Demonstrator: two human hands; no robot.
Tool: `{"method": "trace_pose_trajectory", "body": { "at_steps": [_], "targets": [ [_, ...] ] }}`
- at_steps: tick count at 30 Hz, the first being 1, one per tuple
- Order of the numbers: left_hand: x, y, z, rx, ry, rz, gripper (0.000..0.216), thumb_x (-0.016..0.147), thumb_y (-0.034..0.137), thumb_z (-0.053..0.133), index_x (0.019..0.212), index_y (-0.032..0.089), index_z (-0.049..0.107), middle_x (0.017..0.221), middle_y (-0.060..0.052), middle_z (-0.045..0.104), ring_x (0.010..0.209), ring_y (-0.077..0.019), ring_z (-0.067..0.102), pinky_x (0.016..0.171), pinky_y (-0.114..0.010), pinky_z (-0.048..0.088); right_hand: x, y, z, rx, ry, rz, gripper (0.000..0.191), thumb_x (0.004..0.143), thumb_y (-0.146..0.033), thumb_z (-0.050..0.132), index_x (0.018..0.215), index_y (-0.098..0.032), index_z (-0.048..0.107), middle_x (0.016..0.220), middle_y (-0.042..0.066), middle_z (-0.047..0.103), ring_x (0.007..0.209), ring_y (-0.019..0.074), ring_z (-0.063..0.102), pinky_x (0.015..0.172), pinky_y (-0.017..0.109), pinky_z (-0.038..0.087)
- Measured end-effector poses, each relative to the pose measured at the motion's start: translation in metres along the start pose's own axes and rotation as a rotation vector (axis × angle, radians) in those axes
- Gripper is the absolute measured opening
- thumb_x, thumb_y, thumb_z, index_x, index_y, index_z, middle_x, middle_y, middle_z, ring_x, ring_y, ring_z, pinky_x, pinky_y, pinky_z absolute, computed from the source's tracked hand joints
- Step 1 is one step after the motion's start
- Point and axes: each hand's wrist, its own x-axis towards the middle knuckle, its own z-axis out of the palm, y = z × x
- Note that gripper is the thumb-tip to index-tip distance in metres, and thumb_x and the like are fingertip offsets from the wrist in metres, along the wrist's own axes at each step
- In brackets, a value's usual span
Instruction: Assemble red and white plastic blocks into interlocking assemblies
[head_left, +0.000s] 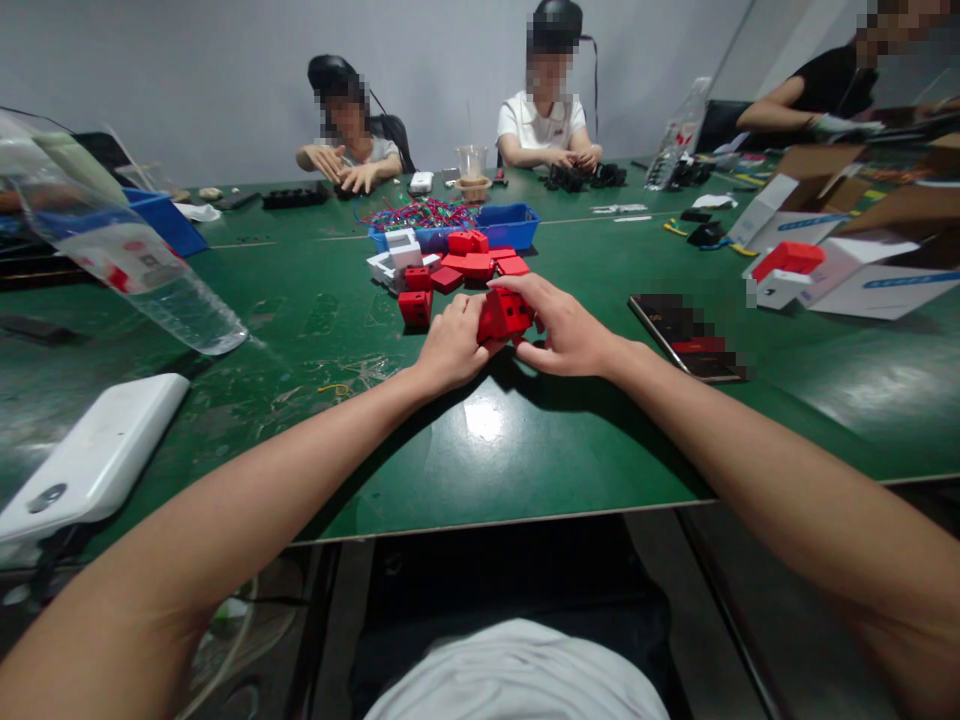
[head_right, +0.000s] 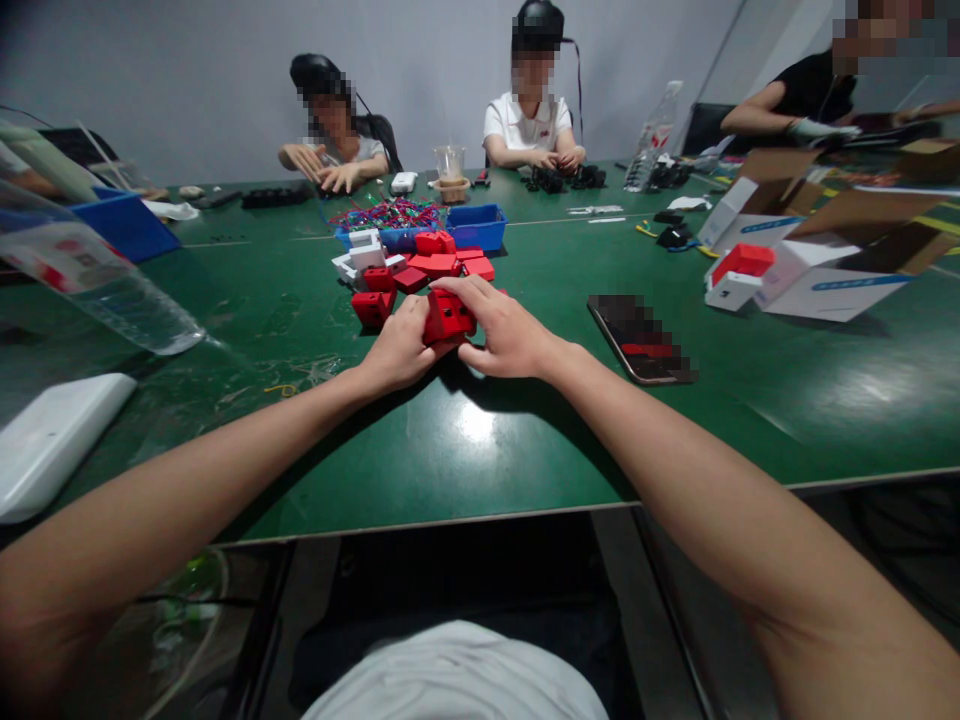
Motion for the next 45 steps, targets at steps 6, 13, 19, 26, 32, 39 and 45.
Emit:
{"method": "trace_pose_trajectory", "body": {
  "at_steps": [6, 13, 19, 26, 32, 39, 45],
  "targets": [
    [0.0, -0.004, 0.003, -0.016, 0.01, 0.014, 0.063, 0.082, 0.031, 0.061, 0.138, 0.011, 0.039, 0.132, -0.019, 0.054, 0.125, -0.0347, 0.053, 0.101, -0.051, 0.047, -0.001, -0.002, 0.003, 0.02, -0.052, -0.002, 0.062, 0.078, -0.021, 0.064, 0.136, -0.022, 0.044, 0.127, 0.013, 0.059, 0.116, 0.0281, 0.059, 0.1, 0.044, 0.047],
    [-0.002, -0.001, 0.004, -0.02, 0.093, -0.132, 0.077, 0.078, 0.029, 0.064, 0.146, 0.016, 0.028, 0.139, -0.02, 0.049, 0.129, -0.0365, 0.05, 0.102, -0.055, 0.045, -0.003, 0.001, 0.01, -0.165, -0.052, 0.153, 0.053, 0.074, -0.024, 0.067, 0.125, -0.02, 0.053, 0.117, 0.012, 0.059, 0.094, 0.0258, 0.062, 0.08, 0.038, 0.051],
    [-0.002, 0.0, 0.003, -0.017, 0.02, -0.083, 0.075, 0.083, 0.024, 0.056, 0.149, 0.014, 0.023, 0.138, -0.02, 0.053, 0.129, -0.0354, 0.052, 0.101, -0.056, 0.044, -0.002, -0.002, 0.011, -0.248, -0.043, 0.232, 0.056, 0.071, -0.02, 0.067, 0.125, -0.019, 0.053, 0.12, 0.012, 0.059, 0.099, 0.0287, 0.061, 0.079, 0.04, 0.052],
    [-0.002, -0.004, 0.004, -0.119, -0.003, 0.057, 0.083, 0.077, 0.028, 0.059, 0.149, 0.014, 0.021, 0.143, -0.02, 0.049, 0.132, -0.0331, 0.05, 0.106, -0.053, 0.043, -0.002, 0.003, 0.013, -0.255, -0.011, 0.288, 0.053, 0.071, -0.016, 0.066, 0.122, -0.02, 0.052, 0.119, 0.012, 0.058, 0.101, 0.0287, 0.061, 0.082, 0.04, 0.052],
    [-0.003, -0.003, 0.003, -0.21, 0.043, 0.107, 0.093, 0.071, 0.035, 0.065, 0.15, 0.016, 0.019, 0.154, -0.021, 0.039, 0.142, -0.0363, 0.041, 0.112, -0.057, 0.038, -0.003, 0.005, 0.016, -0.274, -0.062, 0.301, 0.047, 0.071, -0.016, 0.066, 0.115, -0.022, 0.05, 0.118, 0.011, 0.056, 0.095, 0.0275, 0.059, 0.075, 0.04, 0.052],
    [-0.002, 0.0, 0.001, -0.261, -0.007, 0.016, 0.092, 0.076, 0.055, 0.068, 0.147, 0.018, 0.024, 0.147, -0.02, 0.048, 0.137, -0.0394, 0.048, 0.11, -0.061, 0.039, -0.003, 0.006, 0.022, -0.177, -0.04, 0.25, 0.042, 0.071, -0.014, 0.064, 0.11, -0.022, 0.05, 0.111, 0.009, 0.055, 0.094, 0.0252, 0.057, 0.08, 0.039, 0.051],
    [0.0, -0.003, 0.003, -0.332, 0.039, -0.065, 0.099, 0.069, 0.055, 0.076, 0.144, 0.014, 0.027, 0.149, -0.023, 0.044, 0.138, -0.0364, 0.046, 0.113, -0.056, 0.038, -0.003, 0.013, 0.014, -0.038, -0.043, 0.214, 0.053, 0.067, -0.008, 0.064, 0.116, -0.021, 0.05, 0.118, 0.011, 0.055, 0.097, 0.0232, 0.058, 0.083, 0.038, 0.053]
  ]
}}
